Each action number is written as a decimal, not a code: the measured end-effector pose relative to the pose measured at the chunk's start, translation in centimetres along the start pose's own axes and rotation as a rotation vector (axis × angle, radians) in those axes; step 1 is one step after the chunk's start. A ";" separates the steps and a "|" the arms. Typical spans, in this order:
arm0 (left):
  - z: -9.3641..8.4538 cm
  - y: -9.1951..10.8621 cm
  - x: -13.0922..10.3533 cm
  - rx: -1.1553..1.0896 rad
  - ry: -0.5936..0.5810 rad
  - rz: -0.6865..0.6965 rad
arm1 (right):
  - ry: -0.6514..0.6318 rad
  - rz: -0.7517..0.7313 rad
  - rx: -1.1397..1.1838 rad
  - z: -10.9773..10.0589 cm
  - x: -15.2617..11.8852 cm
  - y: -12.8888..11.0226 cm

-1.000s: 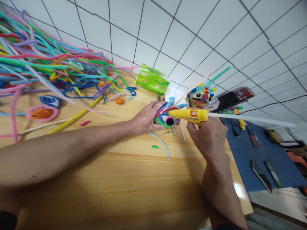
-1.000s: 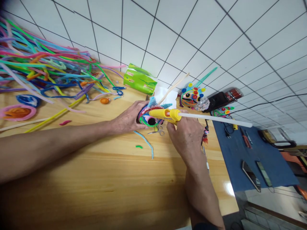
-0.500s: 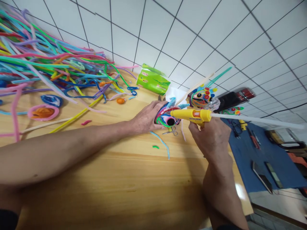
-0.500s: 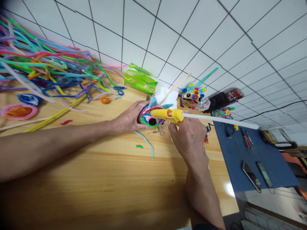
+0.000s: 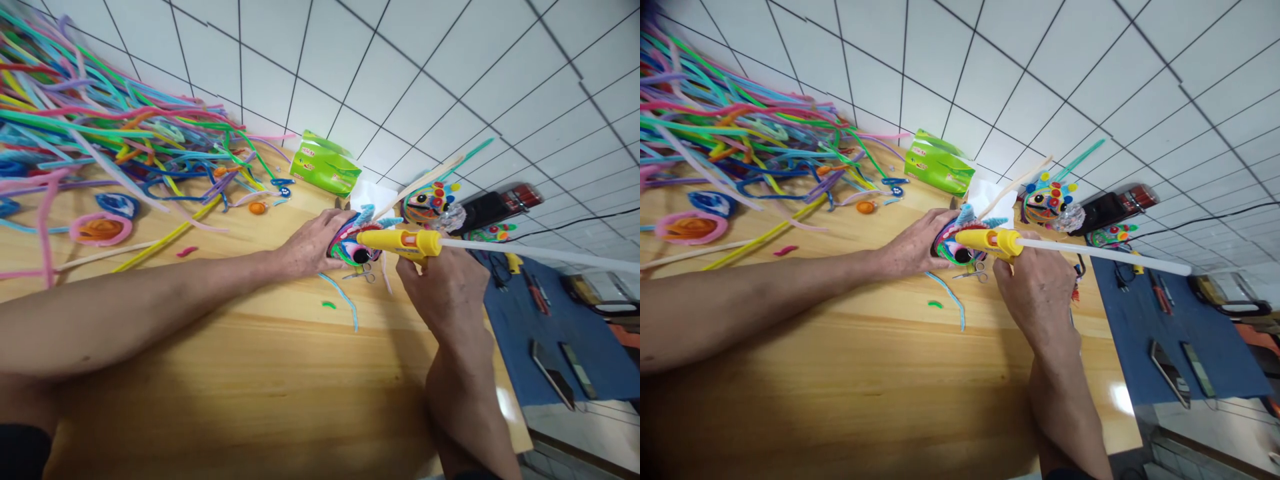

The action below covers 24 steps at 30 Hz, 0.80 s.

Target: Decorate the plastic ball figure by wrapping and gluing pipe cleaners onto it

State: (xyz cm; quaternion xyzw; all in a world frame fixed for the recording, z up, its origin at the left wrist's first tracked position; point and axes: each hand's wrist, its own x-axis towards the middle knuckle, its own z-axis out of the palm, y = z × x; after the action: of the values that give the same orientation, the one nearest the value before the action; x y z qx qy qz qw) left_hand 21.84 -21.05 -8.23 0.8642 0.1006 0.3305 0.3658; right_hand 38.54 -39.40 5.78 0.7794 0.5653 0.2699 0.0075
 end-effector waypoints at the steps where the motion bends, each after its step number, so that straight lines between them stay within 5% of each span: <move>1: 0.0 0.0 0.0 0.003 -0.003 -0.002 | 0.000 -0.002 -0.001 0.0 0.0 0.0; 24: 0.1 -0.1 0.0 0.001 0.004 0.000 | 0.057 0.074 0.061 0.4 0.1 1.0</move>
State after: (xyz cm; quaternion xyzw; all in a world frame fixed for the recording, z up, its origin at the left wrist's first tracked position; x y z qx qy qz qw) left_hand 21.92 -21.03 -8.29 0.8637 0.1017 0.3321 0.3652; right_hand 39.63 -39.54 5.82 0.7917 0.5439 0.2749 -0.0425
